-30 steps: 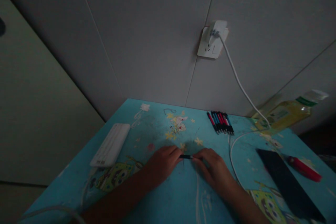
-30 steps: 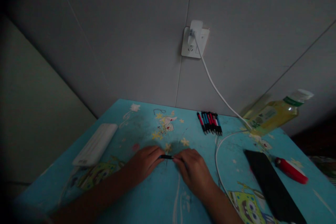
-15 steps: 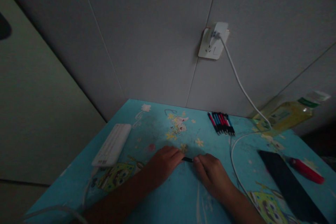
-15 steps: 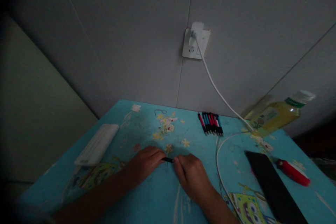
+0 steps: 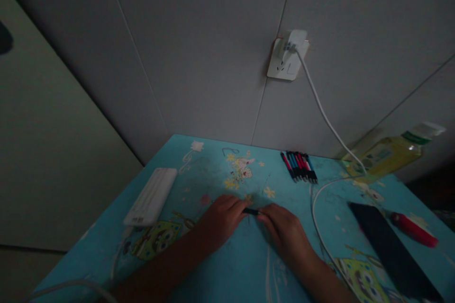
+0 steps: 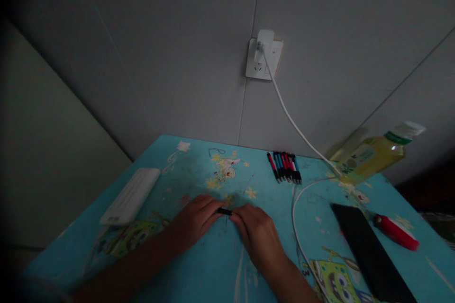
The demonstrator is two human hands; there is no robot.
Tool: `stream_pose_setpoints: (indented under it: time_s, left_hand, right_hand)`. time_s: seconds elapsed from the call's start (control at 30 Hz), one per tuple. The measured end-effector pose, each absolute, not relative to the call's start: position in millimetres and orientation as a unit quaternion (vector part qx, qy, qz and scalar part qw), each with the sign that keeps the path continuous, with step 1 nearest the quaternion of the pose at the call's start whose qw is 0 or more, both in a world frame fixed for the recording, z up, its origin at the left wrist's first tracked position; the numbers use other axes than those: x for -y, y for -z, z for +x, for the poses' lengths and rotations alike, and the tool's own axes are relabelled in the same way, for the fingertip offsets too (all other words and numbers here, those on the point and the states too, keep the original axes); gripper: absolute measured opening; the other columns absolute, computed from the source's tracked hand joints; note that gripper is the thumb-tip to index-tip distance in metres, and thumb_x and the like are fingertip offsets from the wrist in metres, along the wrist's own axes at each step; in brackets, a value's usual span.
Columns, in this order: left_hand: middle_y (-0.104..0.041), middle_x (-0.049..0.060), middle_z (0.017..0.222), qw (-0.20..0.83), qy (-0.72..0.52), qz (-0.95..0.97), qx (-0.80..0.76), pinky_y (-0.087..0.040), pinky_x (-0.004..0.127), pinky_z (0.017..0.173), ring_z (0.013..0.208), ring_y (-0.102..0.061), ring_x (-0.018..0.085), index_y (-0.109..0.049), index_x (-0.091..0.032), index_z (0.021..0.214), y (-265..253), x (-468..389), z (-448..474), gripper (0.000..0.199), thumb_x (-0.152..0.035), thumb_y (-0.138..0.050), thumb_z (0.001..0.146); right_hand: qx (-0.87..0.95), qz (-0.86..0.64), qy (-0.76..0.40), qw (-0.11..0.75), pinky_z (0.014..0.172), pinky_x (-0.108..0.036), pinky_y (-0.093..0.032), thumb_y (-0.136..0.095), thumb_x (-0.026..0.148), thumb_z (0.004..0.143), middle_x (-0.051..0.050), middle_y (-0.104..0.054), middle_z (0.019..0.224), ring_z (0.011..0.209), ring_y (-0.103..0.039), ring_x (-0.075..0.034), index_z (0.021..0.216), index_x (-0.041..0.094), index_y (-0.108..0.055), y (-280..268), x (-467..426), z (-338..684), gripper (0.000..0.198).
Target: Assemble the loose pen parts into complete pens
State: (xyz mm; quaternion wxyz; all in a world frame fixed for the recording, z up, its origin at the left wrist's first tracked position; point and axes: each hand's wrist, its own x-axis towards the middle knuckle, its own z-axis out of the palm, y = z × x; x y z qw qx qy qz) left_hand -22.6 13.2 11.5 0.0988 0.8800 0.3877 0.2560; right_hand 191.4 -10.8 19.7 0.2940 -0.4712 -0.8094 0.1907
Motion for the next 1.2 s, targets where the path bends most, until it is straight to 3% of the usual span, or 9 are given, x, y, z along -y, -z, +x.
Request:
stream_pose_setpoints:
  time_s: [0.2, 0.4, 0.53, 0.63, 0.7, 0.77, 0.9, 0.97, 1.2]
  left_hand:
    - [-0.065, 0.004, 0.093, 0.101, -0.267, 0.878, -0.385, -0.050, 0.035, 0.080, 0.089, -0.060, 0.019, -0.062, -0.019, 0.112, -12.5, -16.1, -24.7, 0.021, -0.024, -0.048, 0.097]
    - [-0.065, 0.003, 0.083, 0.060, -0.251, 0.895, -0.363, -0.048, 0.035, 0.077, 0.081, -0.059, 0.018, -0.066, -0.019, 0.105, -11.1, -18.0, -27.6, 0.020, -0.026, -0.048, 0.097]
    - [-0.067, 0.006, 0.105, 0.018, -0.277, 0.891, -0.359, -0.045, 0.042, 0.091, 0.100, -0.059, 0.022, -0.063, -0.023, 0.116, -12.7, -18.5, -28.0, 0.024, -0.021, -0.054, 0.095]
    - [-0.055, 0.009, 0.131, 0.025, -0.354, 0.839, -0.413, -0.038, 0.050, 0.104, 0.125, -0.047, 0.027, -0.055, -0.027, 0.128, -14.4, -19.8, -27.8, 0.036, -0.020, -0.055, 0.093]
    - [-0.044, 0.010, 0.142, 0.066, -0.425, 0.775, -0.462, -0.034, 0.052, 0.109, 0.133, -0.038, 0.028, -0.045, -0.028, 0.138, -13.1, -20.6, -26.6, 0.046, -0.023, -0.056, 0.093]
    - [-0.040, 0.011, 0.144, 0.155, -0.490, 0.705, -0.489, -0.037, 0.050, 0.108, 0.133, -0.039, 0.026, -0.034, -0.028, 0.143, -9.5, -20.8, -23.5, 0.055, -0.026, -0.056, 0.093]
    - [-0.051, 0.012, 0.134, 0.427, -0.529, 0.582, -0.447, -0.053, 0.040, 0.091, 0.113, -0.058, 0.021, -0.024, -0.027, 0.147, -3.5, -18.4, -13.4, 0.062, -0.031, -0.055, 0.093]
    - [-0.053, 0.012, 0.131, 0.513, -0.530, 0.534, -0.412, -0.056, 0.037, 0.085, 0.107, -0.062, 0.020, -0.022, -0.027, 0.148, -5.2, -16.8, -10.1, 0.064, -0.034, -0.055, 0.093]
    - [-0.064, 0.010, 0.116, 0.542, -0.539, 0.511, -0.393, -0.057, 0.032, 0.075, 0.085, -0.068, 0.016, -0.015, -0.028, 0.150, -19.9, -13.9, -15.5, 0.074, -0.031, -0.059, 0.091]
  right_hand:
    - [0.804, -0.458, -0.199, 0.324, 0.080, -0.034, -0.049, -0.044, 0.024, 0.099, -0.007, -0.066, 0.097, 0.086, -0.062, -0.020, 0.115, 0.023, -0.062, -21.6, 11.8, 190.4, 0.024]
    - [0.758, -0.510, -0.270, 0.305, 0.069, -0.031, -0.045, -0.042, 0.033, 0.099, -0.003, -0.062, 0.074, 0.071, -0.059, -0.018, 0.082, 0.019, -0.063, -27.4, 19.0, 182.2, 0.030]
    - [0.643, -0.538, -0.445, 0.315, 0.047, -0.024, -0.036, -0.037, 0.046, 0.099, 0.002, -0.052, 0.054, 0.049, -0.048, -0.012, 0.070, 0.018, -0.059, -24.8, 21.2, 175.7, 0.046]
    - [0.548, -0.542, -0.515, 0.375, 0.042, -0.023, -0.032, -0.040, 0.052, 0.096, 0.002, -0.053, 0.055, 0.042, -0.043, -0.010, 0.074, 0.015, -0.062, -24.1, 18.3, 174.2, 0.049]
    - [0.508, -0.532, -0.527, 0.426, 0.042, -0.023, -0.032, -0.045, 0.054, 0.093, 0.000, -0.056, 0.059, 0.042, -0.043, -0.009, 0.079, 0.014, -0.063, -24.8, 15.2, 174.8, 0.046]
    - [0.485, -0.514, -0.541, 0.457, 0.044, -0.024, -0.033, -0.049, 0.054, 0.091, 0.000, -0.057, 0.063, 0.042, -0.044, -0.009, 0.083, 0.013, -0.065, -25.2, 13.0, 175.0, 0.044]
    - [0.494, -0.481, -0.572, 0.444, 0.045, -0.024, -0.034, -0.047, 0.056, 0.092, -0.002, -0.059, 0.066, 0.044, -0.046, -0.009, 0.086, 0.013, -0.067, -22.0, 14.7, 170.2, 0.047]
    - [0.514, -0.472, -0.580, 0.422, 0.044, -0.023, -0.034, -0.046, 0.056, 0.093, -0.001, -0.059, 0.066, 0.044, -0.046, -0.009, 0.086, 0.013, -0.067, -19.4, 18.1, 165.8, 0.048]
    - [0.584, -0.459, -0.580, 0.335, 0.046, -0.022, -0.035, -0.041, 0.053, 0.096, 0.000, -0.058, 0.063, 0.047, -0.046, -0.009, 0.090, 0.015, -0.068, -12.6, 31.6, 157.3, 0.047]
